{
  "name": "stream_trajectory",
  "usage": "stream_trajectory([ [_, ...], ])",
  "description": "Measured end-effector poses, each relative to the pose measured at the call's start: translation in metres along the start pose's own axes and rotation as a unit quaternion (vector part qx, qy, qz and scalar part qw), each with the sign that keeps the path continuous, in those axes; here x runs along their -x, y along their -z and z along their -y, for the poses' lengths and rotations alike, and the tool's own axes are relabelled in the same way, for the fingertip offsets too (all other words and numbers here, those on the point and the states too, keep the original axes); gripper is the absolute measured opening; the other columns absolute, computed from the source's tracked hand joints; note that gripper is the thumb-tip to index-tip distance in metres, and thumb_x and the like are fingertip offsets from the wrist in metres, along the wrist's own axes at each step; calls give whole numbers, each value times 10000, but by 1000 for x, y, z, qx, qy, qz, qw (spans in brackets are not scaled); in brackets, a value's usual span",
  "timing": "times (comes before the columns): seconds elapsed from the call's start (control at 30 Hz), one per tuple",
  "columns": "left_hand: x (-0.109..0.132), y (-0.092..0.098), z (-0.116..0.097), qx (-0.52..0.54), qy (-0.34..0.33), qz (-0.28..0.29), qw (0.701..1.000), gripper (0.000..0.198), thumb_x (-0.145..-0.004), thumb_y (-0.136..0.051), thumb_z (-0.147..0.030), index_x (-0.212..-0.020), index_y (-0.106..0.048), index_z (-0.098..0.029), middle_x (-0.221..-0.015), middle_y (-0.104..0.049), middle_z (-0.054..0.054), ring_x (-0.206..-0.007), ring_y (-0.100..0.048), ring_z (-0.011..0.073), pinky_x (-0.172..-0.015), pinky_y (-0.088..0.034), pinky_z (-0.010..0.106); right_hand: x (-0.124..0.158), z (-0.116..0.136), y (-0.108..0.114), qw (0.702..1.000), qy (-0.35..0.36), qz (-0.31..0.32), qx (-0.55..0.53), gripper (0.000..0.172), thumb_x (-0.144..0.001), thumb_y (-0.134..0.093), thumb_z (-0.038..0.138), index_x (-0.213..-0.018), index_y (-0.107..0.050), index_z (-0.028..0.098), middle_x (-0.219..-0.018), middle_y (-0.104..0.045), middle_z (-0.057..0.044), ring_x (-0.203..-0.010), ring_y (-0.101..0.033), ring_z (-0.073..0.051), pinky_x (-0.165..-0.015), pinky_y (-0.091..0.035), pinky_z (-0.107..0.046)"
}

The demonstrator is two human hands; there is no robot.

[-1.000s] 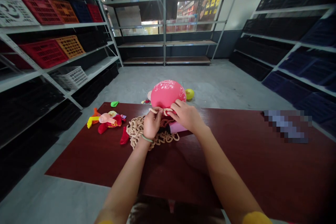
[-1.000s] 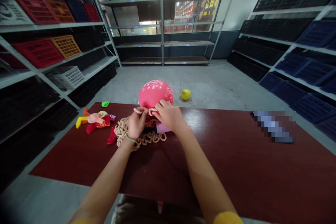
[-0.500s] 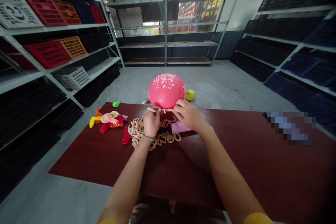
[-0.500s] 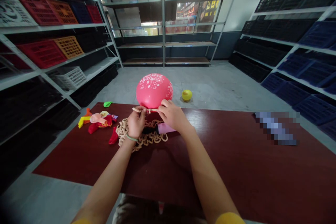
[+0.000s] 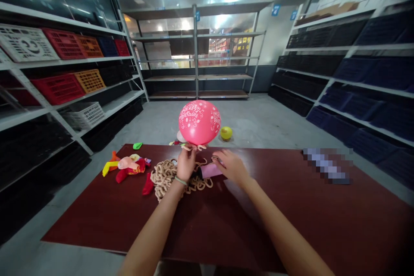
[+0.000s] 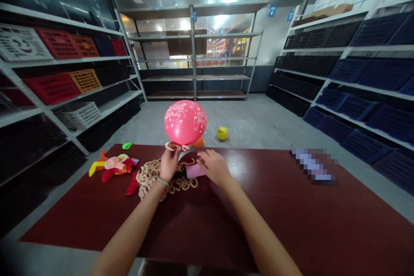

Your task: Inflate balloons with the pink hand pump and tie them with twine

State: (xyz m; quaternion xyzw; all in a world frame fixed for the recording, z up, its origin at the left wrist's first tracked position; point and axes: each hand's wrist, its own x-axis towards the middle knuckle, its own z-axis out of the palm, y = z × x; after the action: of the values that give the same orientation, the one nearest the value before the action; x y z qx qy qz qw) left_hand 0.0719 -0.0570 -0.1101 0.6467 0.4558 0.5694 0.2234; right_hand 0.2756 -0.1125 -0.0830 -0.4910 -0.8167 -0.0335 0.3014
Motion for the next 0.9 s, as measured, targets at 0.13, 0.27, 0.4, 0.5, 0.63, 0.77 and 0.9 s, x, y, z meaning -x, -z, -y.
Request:
stream_trajectory([
  [0.13, -17, -22, 4, -2, 16, 31, 999, 177, -910, -562, -315, -1016, -604, -180, -1010, -709, 89, -940, -686, 205, -850, -518, 333, 33, -9, -29, 998, -30, -51, -9, 213, -956, -473, 280, -1083, -641, 244, -1022, -668, -82, -970, -609, -238, -855, -495, -403],
  [0.27, -28, -36, 10, 28, 29, 101, 994, 296, -871, -601, -200, -1165, -576, -171, -1115, -693, 125, -951, -700, 198, -852, -544, 345, 41, -8, -44, 998, 1, -65, 0, 223, -935, -517, 297, -1113, -642, 243, -1123, -661, -98, -1064, -588, -261, -965, -461, -466],
  [0.4, -21, -32, 13, 40, 52, 95, 993, 326, -901, -563, -235, -1223, -570, -181, -991, -730, 93, -861, -715, 190, -787, -568, 344, 40, -7, -45, 998, 18, -55, 11, 254, -919, -537, 275, -1153, -633, 258, -1204, -646, -95, -1151, -562, -262, -1064, -387, -510],
  [0.5, -11, -16, 11, 37, 62, 76, 995, 262, -913, -540, -295, -1130, -630, -178, -932, -732, 78, -832, -711, 187, -744, -572, 326, 41, -8, -45, 999, 11, -51, 8, 291, -916, -542, 291, -1194, -624, 263, -1250, -630, -96, -1168, -553, -267, -1088, -352, -529],
  [0.63, 5, 20, 7, 8, 60, 65, 996, 266, -929, -508, -339, -1076, -664, -181, -910, -722, 68, -824, -698, 171, -723, -563, 292, 42, -11, -46, 999, 8, -39, 14, 388, -910, -556, 335, -1288, -589, 253, -1290, -610, -108, -1202, -531, -276, -1099, -328, -523],
  [0.77, 21, 65, 11, -58, 57, 35, 996, 265, -932, -505, -325, -1076, -676, -182, -905, -720, 63, -848, -688, 171, -774, -543, 299, 43, -14, -49, 999, 10, -8, 41, 466, -917, -547, 375, -1362, -537, 235, -1339, -585, -108, -1241, -497, -285, -1101, -299, -493],
  [0.9, 34, 113, 28, -114, 78, -26, 990, 229, -910, -530, -287, -1042, -684, -181, -950, -722, 68, -889, -679, 178, -845, -521, 315, 45, -15, -52, 996, 38, 23, 80, 571, -902, -561, 418, -1429, -459, 224, -1380, -558, -119, -1225, -499, -298, -1071, -281, -497],
])
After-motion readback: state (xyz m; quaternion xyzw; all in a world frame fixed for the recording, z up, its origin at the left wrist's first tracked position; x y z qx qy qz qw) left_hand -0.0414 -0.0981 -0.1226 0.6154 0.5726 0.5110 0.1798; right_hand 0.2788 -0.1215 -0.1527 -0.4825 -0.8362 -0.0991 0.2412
